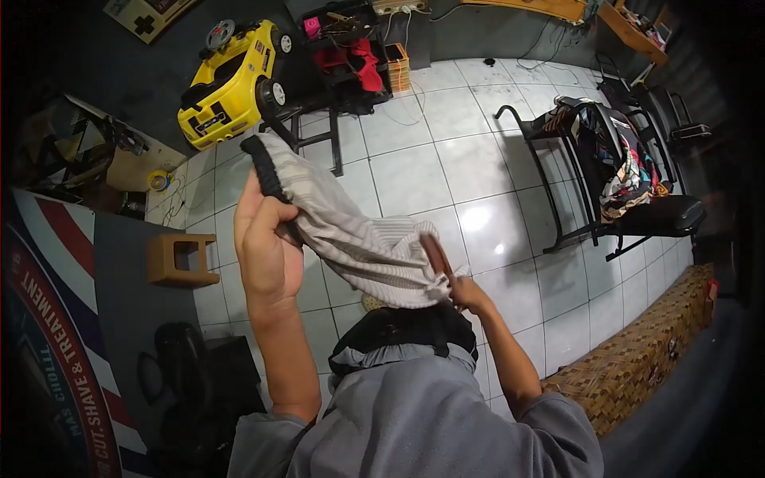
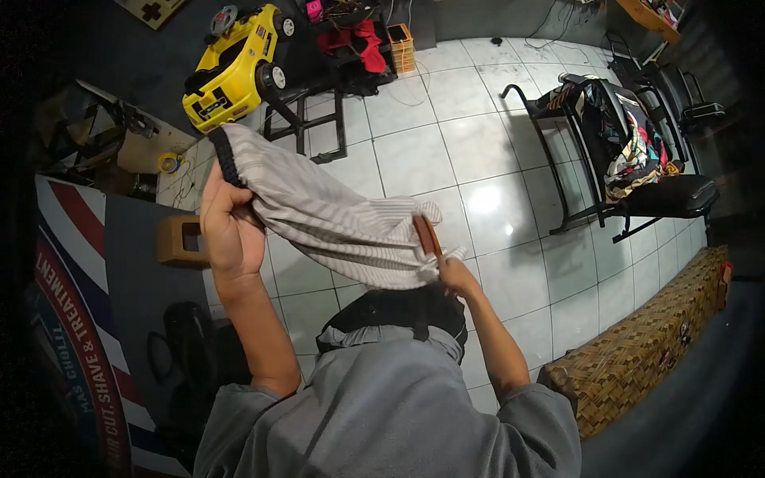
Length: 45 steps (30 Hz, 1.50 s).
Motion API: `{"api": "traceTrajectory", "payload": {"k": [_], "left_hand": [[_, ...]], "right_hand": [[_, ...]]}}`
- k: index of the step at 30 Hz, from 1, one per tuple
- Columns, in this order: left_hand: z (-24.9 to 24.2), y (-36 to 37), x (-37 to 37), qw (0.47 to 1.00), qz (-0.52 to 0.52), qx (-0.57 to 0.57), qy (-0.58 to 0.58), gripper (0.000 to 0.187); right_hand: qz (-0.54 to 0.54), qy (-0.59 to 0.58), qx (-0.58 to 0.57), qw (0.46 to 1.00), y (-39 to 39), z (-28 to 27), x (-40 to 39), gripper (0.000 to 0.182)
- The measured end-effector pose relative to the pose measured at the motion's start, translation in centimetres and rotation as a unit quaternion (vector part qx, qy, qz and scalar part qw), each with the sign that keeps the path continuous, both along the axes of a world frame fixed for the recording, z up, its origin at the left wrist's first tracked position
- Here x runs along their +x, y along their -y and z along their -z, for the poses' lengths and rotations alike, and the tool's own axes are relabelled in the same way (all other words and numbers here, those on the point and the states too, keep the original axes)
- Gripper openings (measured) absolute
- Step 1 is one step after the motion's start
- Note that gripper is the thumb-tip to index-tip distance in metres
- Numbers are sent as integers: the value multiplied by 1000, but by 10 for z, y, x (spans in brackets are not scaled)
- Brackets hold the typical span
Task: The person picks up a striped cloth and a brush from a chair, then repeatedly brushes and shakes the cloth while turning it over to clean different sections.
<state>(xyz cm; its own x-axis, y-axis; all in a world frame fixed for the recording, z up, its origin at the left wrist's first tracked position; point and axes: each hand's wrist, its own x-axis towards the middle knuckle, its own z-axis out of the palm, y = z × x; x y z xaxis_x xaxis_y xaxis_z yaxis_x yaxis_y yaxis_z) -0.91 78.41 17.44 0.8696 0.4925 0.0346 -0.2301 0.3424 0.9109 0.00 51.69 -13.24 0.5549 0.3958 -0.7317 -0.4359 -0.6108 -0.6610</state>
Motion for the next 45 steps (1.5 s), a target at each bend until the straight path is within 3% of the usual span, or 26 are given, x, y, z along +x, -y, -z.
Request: {"api": "traceTrajectory", "payload": {"k": [1, 3, 5, 6, 7, 8, 9, 11, 13, 15, 17, 20, 22, 24, 26, 27, 28, 30, 33, 35, 38, 39, 41, 42, 43, 45], "left_hand": [[-1, 0, 2, 1000, 6, -12, -6, 53], [1, 2, 5, 1000, 12, -25, -12, 49], [5, 6, 9, 996, 13, -90, -21, 39], [3, 14, 12, 997, 9, -67, -33, 25], [4, 18, 14, 997, 9, -68, -34, 25], [6, 21, 15, 999, 16, -35, -37, 24], [7, 21, 16, 999, 23, 0, -41, 24], [5, 15, 16, 998, 45, -36, 2, 24], [-6, 13, 17, 999, -40, -18, 13, 20], [-19, 9, 9, 999, -40, -14, 23, 23], [-30, 7, 2, 996, -81, -12, 44, 25], [-33, -2, -12, 996, -71, -2, 47, 26], [-24, -10, -15, 998, -54, 20, 17, 26], [-15, -3, -11, 998, -54, 34, -17, 26], [-11, 5, -7, 994, 1, 93, -53, 25], [-11, 7, -7, 994, 1, 93, -56, 25], [-10, 9, -8, 979, 50, 183, -71, 23], [-16, 17, -8, 936, 101, 326, -85, 20], [-21, 14, -12, 916, 67, 392, -48, 19], [-28, 8, -17, 916, 43, 398, -33, 18], [-34, -5, -27, 902, -116, 414, 40, 16], [-36, -7, -30, 901, -121, 416, 37, 16], [-39, -14, -39, 873, -96, 474, 65, 13], [-38, -21, -36, 836, -67, 538, 82, 15], [-38, -20, -33, 837, -70, 537, 82, 15], [-35, -15, -26, 698, -37, 714, 37, 25]], "right_hand": [[117, -81, 91, 986, -9, -25, 3, 43], [202, -57, 239, 948, -35, -97, 1, 37], [199, 100, 269, 937, -64, -128, -9, 32], [161, 244, 253, 922, -77, -143, -13, 30], [117, 382, 232, 887, -87, -152, -17, 28], [57, 335, 290, 895, -92, -147, -20, 25], [56, 334, 291, 895, -98, -134, -22, 25], [-18, 297, 247, 922, -112, -86, -26, 21], [-203, 339, 50, 917, -97, -12, -18, 20], [-283, 342, -24, 896, -52, 80, -21, 28], [-263, 207, -177, 926, -16, 105, -24, 26], [-240, 188, -241, 921, 13, 121, -26, 25], [-303, 186, -219, 909, 18, 114, -12, 28], [-87, 252, -146, 953, -4, 85, -2, 33], [72, 283, 56, 955, -43, -29, 6, 38], [114, 204, 165, 958, -61, -81, 7, 34], [130, 222, 256, 932, -74, -93, 5, 31], [59, 323, 311, 892, -90, -142, 1, 21], [-24, 338, 342, 877, -107, -132, -9, 20], [-133, 362, 199, 901, -105, -65, -11, 20], [-309, 332, -92, 887, -51, 67, -19, 19], [-285, 207, -173, 920, -33, 35, -14, 22], [-324, 180, -237, 898, 24, 102, -13, 24], [-325, 182, -236, 897, 24, 85, -7, 25], [-326, 186, -236, 896, 22, 63, 5, 25], [-212, 292, -145, 921, 14, 63, 23, 38]]}}
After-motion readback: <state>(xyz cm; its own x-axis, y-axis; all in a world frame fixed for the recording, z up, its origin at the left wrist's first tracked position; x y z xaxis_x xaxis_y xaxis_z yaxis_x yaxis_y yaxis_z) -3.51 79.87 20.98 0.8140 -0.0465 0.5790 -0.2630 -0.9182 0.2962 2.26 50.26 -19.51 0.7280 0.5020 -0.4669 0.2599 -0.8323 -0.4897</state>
